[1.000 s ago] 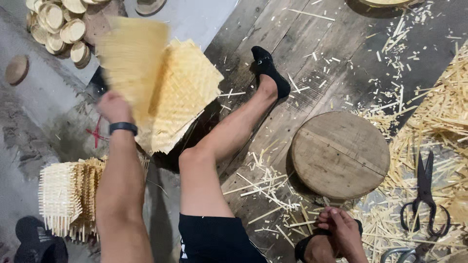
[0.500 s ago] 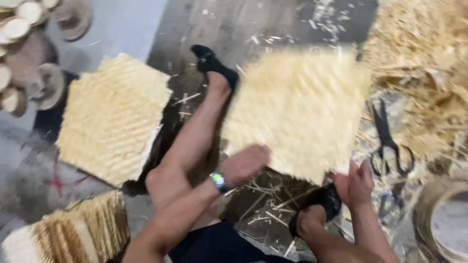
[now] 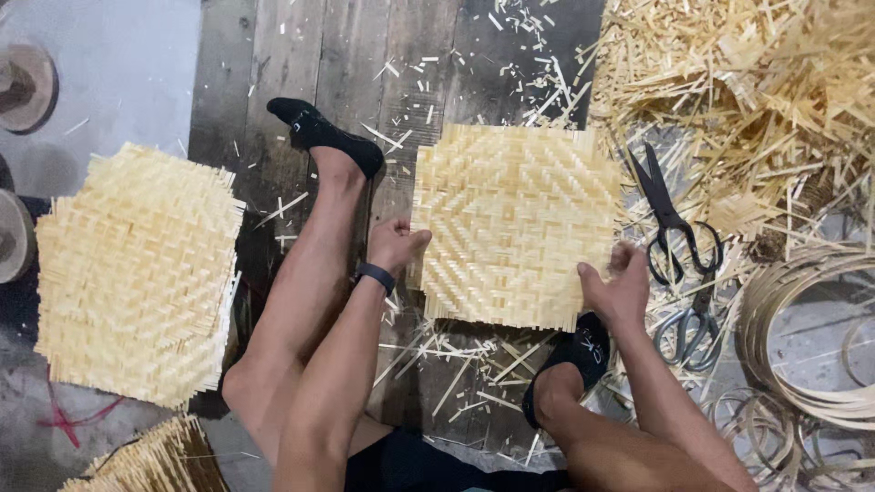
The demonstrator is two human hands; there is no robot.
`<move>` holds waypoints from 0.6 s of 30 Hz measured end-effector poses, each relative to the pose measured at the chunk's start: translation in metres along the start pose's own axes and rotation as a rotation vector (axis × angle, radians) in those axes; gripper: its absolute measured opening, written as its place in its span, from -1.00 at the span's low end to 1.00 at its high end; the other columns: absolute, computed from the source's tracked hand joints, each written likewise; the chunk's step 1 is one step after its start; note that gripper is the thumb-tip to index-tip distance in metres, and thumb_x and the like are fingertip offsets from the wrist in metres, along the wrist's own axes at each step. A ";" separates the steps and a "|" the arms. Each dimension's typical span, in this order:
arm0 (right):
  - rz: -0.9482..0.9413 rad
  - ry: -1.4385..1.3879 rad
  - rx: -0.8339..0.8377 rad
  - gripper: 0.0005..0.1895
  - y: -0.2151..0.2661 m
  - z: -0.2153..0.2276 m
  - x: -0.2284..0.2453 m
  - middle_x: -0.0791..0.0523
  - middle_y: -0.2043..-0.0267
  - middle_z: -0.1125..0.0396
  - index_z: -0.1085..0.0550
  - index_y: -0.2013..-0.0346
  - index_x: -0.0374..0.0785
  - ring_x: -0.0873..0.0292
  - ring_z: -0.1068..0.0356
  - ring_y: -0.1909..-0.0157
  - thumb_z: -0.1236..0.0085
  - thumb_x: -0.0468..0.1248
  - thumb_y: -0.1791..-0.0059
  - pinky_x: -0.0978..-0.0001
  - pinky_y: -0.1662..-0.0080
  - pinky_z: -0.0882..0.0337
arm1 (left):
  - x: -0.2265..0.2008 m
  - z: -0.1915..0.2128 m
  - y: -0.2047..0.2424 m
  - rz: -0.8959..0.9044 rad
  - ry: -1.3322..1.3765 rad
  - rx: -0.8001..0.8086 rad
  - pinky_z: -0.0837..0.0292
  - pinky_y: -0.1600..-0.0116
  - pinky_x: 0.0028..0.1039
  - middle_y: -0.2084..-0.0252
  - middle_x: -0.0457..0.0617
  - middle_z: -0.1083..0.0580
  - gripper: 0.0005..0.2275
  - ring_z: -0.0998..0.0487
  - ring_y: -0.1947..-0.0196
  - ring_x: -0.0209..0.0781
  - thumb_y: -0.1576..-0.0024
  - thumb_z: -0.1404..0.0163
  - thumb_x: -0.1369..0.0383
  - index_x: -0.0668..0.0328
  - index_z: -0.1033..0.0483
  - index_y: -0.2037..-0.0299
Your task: The person constructs bamboo steamer baskets, using shears to trim excess bamboo from a woven base held in a wooden jig, placing a circular frame around the base, and then fitting the woven material into the basket structure.
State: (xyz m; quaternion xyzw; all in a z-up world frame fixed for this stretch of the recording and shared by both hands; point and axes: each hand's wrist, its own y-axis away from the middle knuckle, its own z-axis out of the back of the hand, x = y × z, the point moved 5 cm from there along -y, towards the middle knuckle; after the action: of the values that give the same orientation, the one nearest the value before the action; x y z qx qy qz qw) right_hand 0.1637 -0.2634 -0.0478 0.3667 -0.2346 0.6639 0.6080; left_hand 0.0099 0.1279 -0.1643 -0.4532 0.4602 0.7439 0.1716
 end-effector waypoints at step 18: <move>0.786 0.561 0.431 -0.43 0.022 -0.078 0.043 0.07 -0.36 -0.18 -0.27 -0.29 0.05 -0.11 -0.02 -0.43 -0.03 0.09 -0.02 -0.15 -0.32 0.00 | -0.153 -0.156 0.229 -0.900 -0.637 -0.002 -0.43 0.14 -0.21 0.30 0.04 -0.46 -0.91 -0.50 0.27 0.03 -0.14 -0.07 0.54 0.18 -0.43 0.24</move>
State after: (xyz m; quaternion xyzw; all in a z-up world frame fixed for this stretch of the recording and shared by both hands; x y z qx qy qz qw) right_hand 0.1272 -0.1801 -0.0605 0.1759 -0.0410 0.9476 0.2637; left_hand 0.0175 -0.0972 0.0585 -0.3580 0.1456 0.6978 0.6031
